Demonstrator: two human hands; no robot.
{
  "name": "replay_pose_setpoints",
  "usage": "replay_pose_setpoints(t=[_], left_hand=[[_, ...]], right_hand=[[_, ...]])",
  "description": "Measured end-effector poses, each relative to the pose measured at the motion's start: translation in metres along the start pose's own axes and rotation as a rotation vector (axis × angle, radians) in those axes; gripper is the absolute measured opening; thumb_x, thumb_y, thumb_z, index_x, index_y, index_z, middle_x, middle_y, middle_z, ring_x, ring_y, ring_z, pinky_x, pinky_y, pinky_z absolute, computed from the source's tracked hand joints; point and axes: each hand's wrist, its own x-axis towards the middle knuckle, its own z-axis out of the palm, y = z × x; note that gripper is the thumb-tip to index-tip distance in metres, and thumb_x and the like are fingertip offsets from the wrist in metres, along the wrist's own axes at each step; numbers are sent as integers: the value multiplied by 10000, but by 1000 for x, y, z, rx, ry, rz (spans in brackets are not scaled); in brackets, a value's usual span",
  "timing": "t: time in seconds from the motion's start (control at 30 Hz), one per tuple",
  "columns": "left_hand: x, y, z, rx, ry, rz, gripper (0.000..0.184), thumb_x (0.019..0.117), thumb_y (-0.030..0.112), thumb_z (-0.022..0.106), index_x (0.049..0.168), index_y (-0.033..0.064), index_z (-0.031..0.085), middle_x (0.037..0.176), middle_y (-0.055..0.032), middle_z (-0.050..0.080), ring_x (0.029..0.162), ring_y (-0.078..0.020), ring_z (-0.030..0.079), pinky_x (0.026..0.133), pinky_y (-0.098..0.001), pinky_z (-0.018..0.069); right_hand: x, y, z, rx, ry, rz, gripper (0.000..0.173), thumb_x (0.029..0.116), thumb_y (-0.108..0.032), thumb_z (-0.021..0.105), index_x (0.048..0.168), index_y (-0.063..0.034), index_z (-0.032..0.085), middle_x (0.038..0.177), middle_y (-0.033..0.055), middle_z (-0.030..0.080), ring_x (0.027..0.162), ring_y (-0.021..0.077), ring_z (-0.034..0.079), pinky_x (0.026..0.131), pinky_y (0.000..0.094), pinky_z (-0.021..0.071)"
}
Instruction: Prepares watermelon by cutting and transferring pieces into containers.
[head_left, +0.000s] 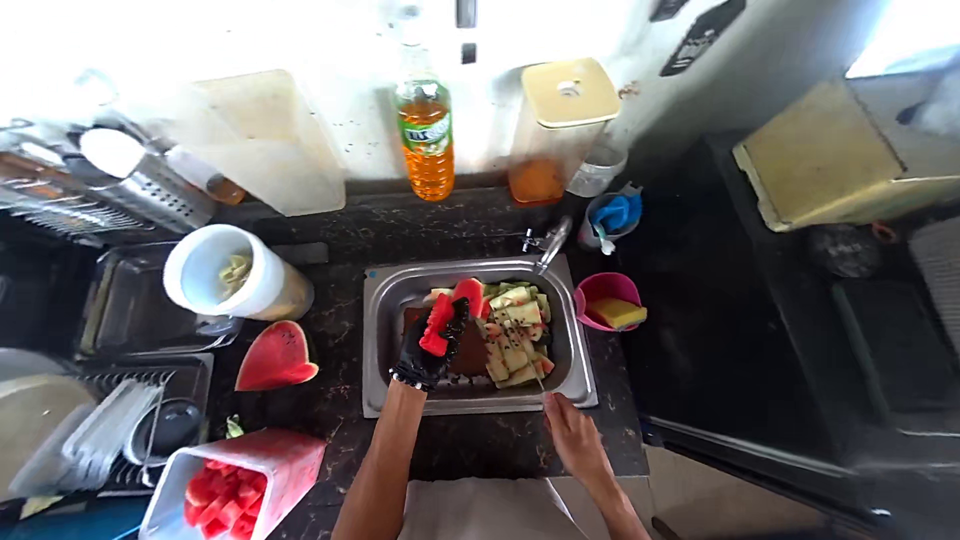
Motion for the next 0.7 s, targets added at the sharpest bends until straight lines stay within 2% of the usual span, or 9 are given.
replay_pose_setpoints(t=[0.07,0.13,0.17,0.2,0.23,0.37,0.43,0.63,0.7], left_hand=[[-23,11,34,47,102,90,332,1073,260,403,1127,12,618,939,-135,694,650,-122,666,529,-197,557],[-43,25,72,184,420,155,345,1080,260,357,1027,61,633,830,-102,670,613,-128,625,493,-207,507],[-56,38,37,191,140,171,409,1096,288,314,1230,28,600,1047,-154,689,849,-203,696,679,-295,593],[-69,49,18,184,7,196,474,1098,321,293,1351,11,547,1220,-216,666,1057,-300,692,846,-415,602],[-86,57,17,170,0,243,518,1097,361,281,1388,13,531,1290,-250,642,1145,-364,664,914,-501,579],[-137,73,20,39,172,425,610,1055,572,193,1159,156,627,986,-88,728,860,-203,716,717,-382,615],[-150,79,-3,-9,58,462,621,1050,585,273,1308,123,597,1116,-137,721,949,-232,715,766,-370,609],[-232,106,23,27,255,554,584,1096,508,213,1206,70,583,1061,-170,707,958,-299,711,782,-462,606],[-259,118,18,82,219,597,632,1080,557,197,1306,102,574,1092,-154,704,977,-286,703,803,-468,604]], right_hand=[[2,-2,6,-30,65,-61,604,1084,-521,296,1023,-49,669,670,81,587,614,258,615,588,495,505],[4,-11,3,64,-71,114,620,1108,-501,285,1099,-5,657,749,119,610,663,250,616,641,472,528],[8,-13,3,145,-153,223,598,1115,-500,275,1027,-23,625,682,58,553,561,168,553,535,356,505],[9,-15,4,219,-221,302,586,1116,-498,277,1012,-22,603,653,35,522,509,139,513,481,311,477],[10,-17,7,272,-245,316,581,1119,-483,281,1021,-7,600,649,37,507,499,143,492,472,315,457],[0,-62,29,364,-244,236,539,1126,-450,277,959,-34,575,596,-4,499,451,88,474,421,246,439],[-2,-87,41,247,-276,96,522,1127,-428,288,1019,-19,593,634,-1,508,485,98,477,457,264,446],[-14,-148,61,98,-296,-190,531,1115,-430,279,968,-32,598,609,-24,502,465,89,468,448,272,454],[-18,-167,66,95,-326,-228,525,1119,-412,249,962,-45,590,595,-35,494,451,76,462,434,255,452]])
